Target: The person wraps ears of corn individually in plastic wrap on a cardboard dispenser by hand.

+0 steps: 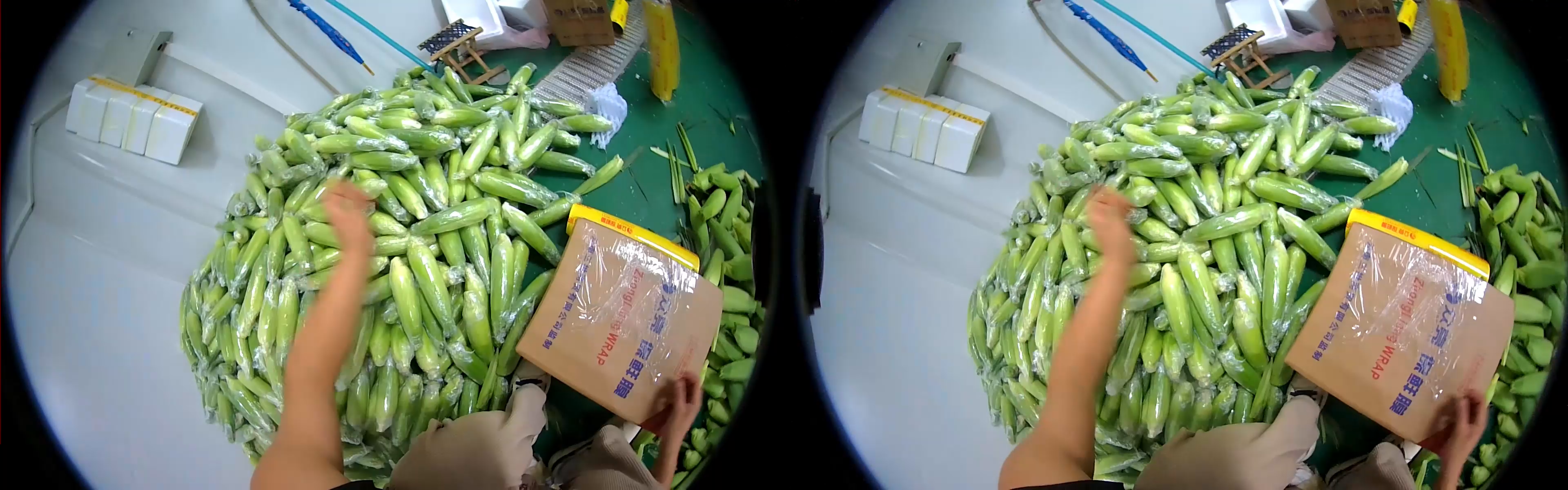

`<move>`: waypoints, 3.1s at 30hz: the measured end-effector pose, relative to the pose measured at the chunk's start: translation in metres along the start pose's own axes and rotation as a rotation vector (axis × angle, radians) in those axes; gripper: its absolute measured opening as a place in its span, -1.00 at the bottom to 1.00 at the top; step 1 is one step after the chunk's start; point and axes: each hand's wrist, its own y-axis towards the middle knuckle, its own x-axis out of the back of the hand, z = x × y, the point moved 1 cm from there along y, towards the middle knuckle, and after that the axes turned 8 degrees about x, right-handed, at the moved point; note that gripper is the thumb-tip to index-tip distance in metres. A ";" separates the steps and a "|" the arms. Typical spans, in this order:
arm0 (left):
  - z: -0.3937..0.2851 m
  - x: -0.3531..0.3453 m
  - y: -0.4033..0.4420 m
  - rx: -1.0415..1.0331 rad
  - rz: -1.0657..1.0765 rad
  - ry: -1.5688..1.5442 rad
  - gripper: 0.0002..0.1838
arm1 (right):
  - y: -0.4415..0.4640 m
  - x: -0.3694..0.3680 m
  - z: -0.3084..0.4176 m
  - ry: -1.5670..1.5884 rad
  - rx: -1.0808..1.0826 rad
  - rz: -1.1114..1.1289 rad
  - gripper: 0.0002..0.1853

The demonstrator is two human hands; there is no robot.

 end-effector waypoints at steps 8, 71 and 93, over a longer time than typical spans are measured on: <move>-0.131 -0.201 -0.317 -0.585 1.124 0.123 -0.48 | 0.004 0.136 -0.078 -1.067 -0.203 -0.329 -0.18; -0.133 -0.273 -0.264 -0.327 1.160 0.331 -0.22 | 0.071 -0.031 0.050 -0.631 0.855 0.473 -0.62; -0.066 -0.194 -0.278 -0.292 0.905 0.460 -0.71 | 0.097 -0.113 0.095 -0.827 0.790 0.286 -0.28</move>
